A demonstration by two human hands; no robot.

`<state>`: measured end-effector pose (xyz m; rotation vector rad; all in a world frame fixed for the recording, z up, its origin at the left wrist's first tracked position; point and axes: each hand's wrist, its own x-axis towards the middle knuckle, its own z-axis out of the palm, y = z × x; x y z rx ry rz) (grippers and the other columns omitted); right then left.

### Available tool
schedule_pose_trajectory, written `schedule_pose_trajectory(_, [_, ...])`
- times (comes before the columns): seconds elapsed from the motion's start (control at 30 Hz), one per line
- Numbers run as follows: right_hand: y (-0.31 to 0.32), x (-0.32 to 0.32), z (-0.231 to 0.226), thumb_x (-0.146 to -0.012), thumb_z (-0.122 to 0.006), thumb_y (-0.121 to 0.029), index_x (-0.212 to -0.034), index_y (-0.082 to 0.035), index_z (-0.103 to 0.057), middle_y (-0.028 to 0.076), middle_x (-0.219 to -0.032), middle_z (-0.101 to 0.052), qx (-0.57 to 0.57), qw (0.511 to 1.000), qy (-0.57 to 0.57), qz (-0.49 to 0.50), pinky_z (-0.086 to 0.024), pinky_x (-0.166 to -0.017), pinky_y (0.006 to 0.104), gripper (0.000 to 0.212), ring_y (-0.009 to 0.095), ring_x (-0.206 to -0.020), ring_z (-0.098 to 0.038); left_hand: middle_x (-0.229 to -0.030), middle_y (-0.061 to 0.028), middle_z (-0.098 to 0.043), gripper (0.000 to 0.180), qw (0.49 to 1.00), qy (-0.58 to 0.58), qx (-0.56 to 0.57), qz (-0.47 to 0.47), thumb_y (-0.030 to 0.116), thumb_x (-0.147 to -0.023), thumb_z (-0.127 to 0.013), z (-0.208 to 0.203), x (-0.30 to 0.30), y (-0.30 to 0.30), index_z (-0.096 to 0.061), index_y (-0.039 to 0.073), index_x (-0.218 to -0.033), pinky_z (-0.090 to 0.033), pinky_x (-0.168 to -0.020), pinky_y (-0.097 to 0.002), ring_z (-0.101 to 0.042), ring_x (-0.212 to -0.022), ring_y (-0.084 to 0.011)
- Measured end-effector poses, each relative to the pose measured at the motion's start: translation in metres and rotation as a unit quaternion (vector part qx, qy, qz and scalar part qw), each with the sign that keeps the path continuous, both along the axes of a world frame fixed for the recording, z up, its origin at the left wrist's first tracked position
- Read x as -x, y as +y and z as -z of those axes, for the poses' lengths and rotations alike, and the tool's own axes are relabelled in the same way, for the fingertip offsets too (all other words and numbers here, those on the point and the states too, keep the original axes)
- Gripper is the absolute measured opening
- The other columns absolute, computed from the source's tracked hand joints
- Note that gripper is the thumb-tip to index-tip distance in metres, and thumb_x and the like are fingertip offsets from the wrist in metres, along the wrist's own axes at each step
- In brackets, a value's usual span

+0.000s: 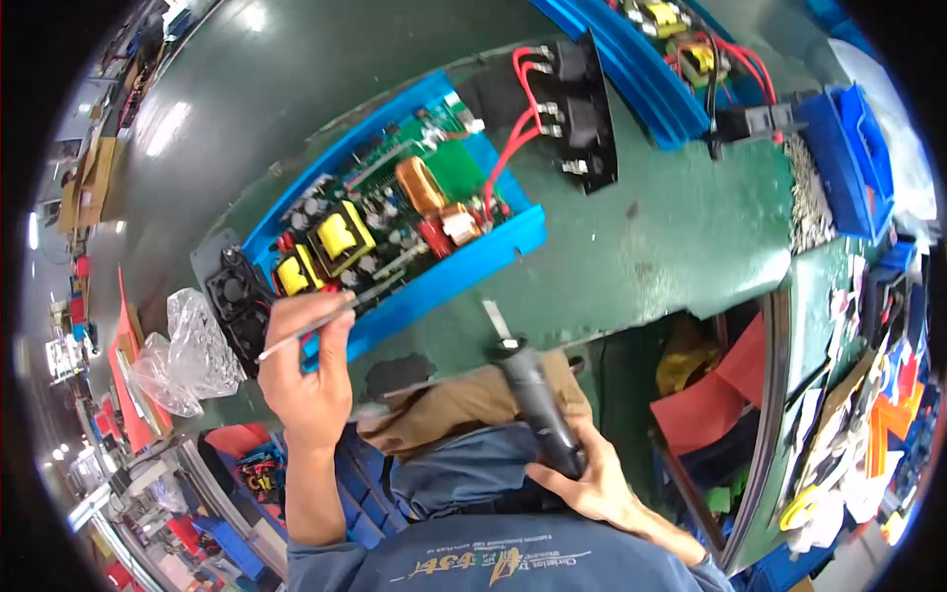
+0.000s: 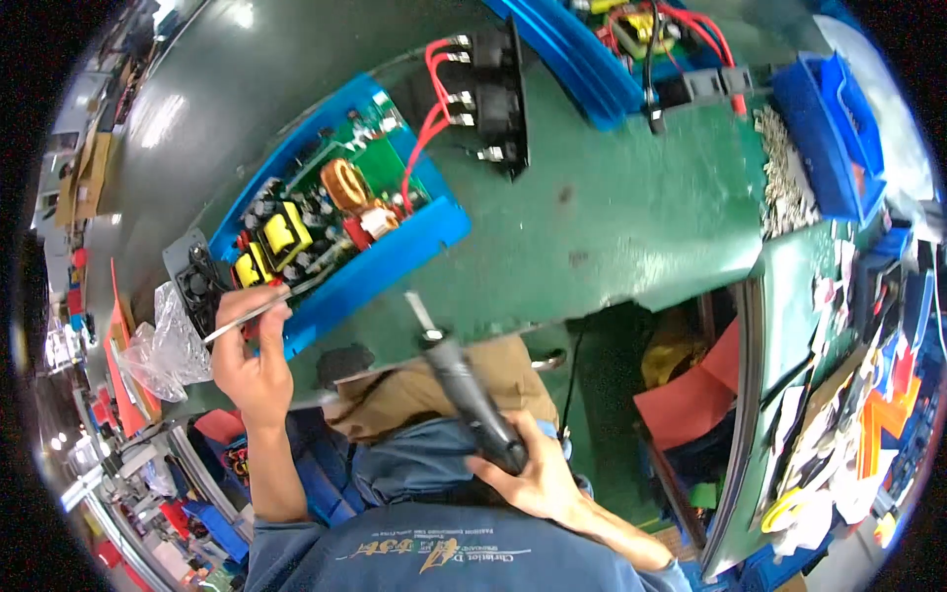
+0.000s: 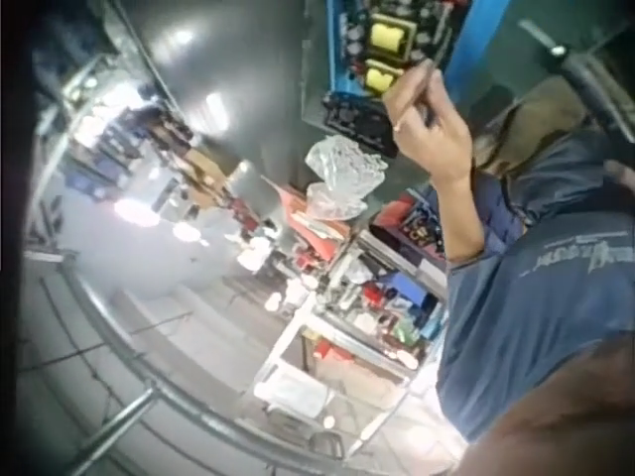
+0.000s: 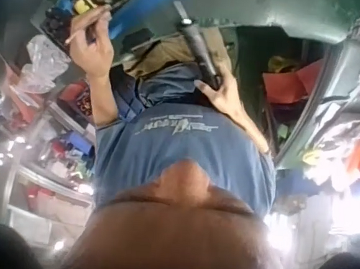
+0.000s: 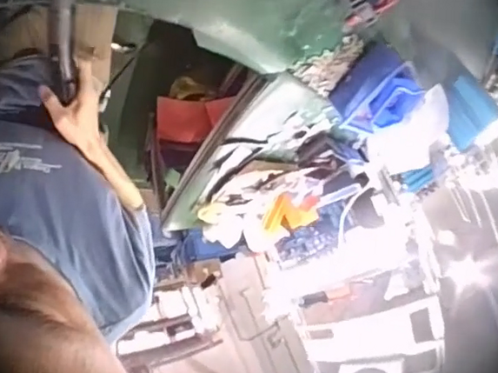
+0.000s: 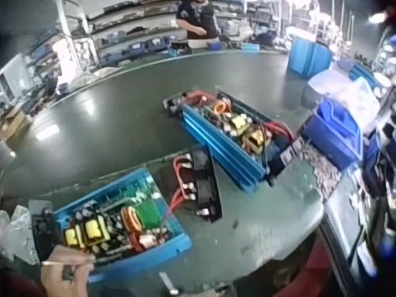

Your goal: Assembling components and casing for power inverters at a manufacturing workstation.

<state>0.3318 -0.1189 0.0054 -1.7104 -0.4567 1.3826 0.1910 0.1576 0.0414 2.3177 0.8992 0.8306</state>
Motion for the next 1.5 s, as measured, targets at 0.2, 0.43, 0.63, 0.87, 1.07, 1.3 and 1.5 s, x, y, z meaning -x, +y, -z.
schedule_pose_trajectory(0.2, [0.013,0.015,0.008,-0.101,-0.062,-0.029,-0.131,0.001,-0.049,0.016,-0.086,-0.062,-0.054,0.998,-0.005,-0.034,-0.050,-0.076,0.0383,0.045,0.025,-0.078,-0.062,-0.097,-0.0107,-0.071,0.010,1.000,0.003,-0.007,-0.013,0.001,-0.093,-0.071,0.004,-0.004,-0.002,-0.068,-0.001,-0.103,-0.053,-0.079,-0.0291,-0.067,-0.087,-0.0200])
schedule_pose_trajectory(0.43, [0.013,0.011,0.012,-0.105,-0.049,-0.024,-0.134,0.000,-0.048,0.028,-0.092,-0.066,-0.089,0.995,0.001,-0.052,-0.052,-0.075,0.0498,0.037,0.047,-0.082,-0.066,-0.098,-0.0090,-0.071,0.012,1.000,0.002,-0.005,-0.025,0.005,-0.094,-0.072,0.004,-0.004,-0.006,-0.068,-0.001,-0.104,-0.052,-0.078,-0.0282,-0.067,-0.087,-0.0169])
schedule_pose_trajectory(0.63, [0.021,0.011,0.014,-0.106,-0.048,-0.026,-0.134,0.001,-0.049,0.028,-0.096,-0.066,-0.099,0.994,-0.013,-0.042,-0.051,-0.077,0.0496,0.038,0.047,-0.087,-0.066,-0.098,-0.0087,-0.071,0.012,0.999,0.016,-0.041,-0.011,0.005,-0.094,-0.072,0.006,-0.007,-0.005,-0.068,-0.001,-0.104,-0.052,-0.076,-0.0279,-0.067,-0.085,-0.0163])
schedule_pose_trajectory(0.87, [0.025,0.008,0.012,-0.111,-0.036,-0.035,-0.131,-0.001,-0.053,0.007,-0.076,-0.059,-0.087,0.992,0.090,-0.033,-0.045,-0.068,0.0324,0.043,0.017,-0.068,-0.054,-0.097,-0.0111,-0.072,0.012,0.999,0.039,-0.034,-0.009,0.002,-0.092,-0.073,-0.004,-0.009,-0.004,-0.068,-0.001,-0.103,-0.053,-0.074,-0.0283,-0.069,-0.083,-0.0187])
schedule_pose_trajectory(1.07, [0.015,0.011,0.037,-0.110,-0.022,-0.055,-0.126,0.003,-0.055,0.010,-0.092,-0.068,-0.097,0.955,0.280,-0.028,-0.048,-0.080,0.0294,0.068,0.015,-0.081,-0.062,-0.095,-0.0136,-0.073,0.015,0.999,0.003,-0.033,0.027,-0.003,-0.086,-0.076,0.000,-0.009,-0.002,-0.067,0.000,-0.098,-0.055,-0.067,-0.0304,-0.069,-0.079,-0.0237])
schedule_pose_trajectory(1.3, [0.011,0.008,0.020,-0.105,-0.026,-0.065,-0.122,0.005,-0.055,0.009,-0.090,-0.067,-0.062,0.987,0.142,-0.030,-0.047,-0.077,0.0297,0.078,0.015,-0.080,-0.061,-0.093,-0.0128,-0.074,0.018,0.997,0.018,-0.046,0.053,-0.003,-0.084,-0.076,-0.007,-0.009,0.005,-0.068,0.000,-0.100,-0.056,-0.063,-0.0308,-0.070,-0.077,-0.0259])
schedule_pose_trajectory(1.5, [0.015,0.007,0.014,-0.104,-0.023,-0.066,-0.124,0.005,-0.054,0.009,-0.085,-0.066,-0.057,0.996,0.047,-0.055,-0.047,-0.072,0.0306,0.080,0.015,-0.076,-0.060,-0.092,-0.0093,-0.074,0.020,0.999,0.026,-0.023,0.035,0.001,-0.084,-0.078,-0.005,-0.005,0.008,-0.068,0.004,-0.101,-0.055,-0.066,-0.0327,-0.070,-0.078,-0.0251])
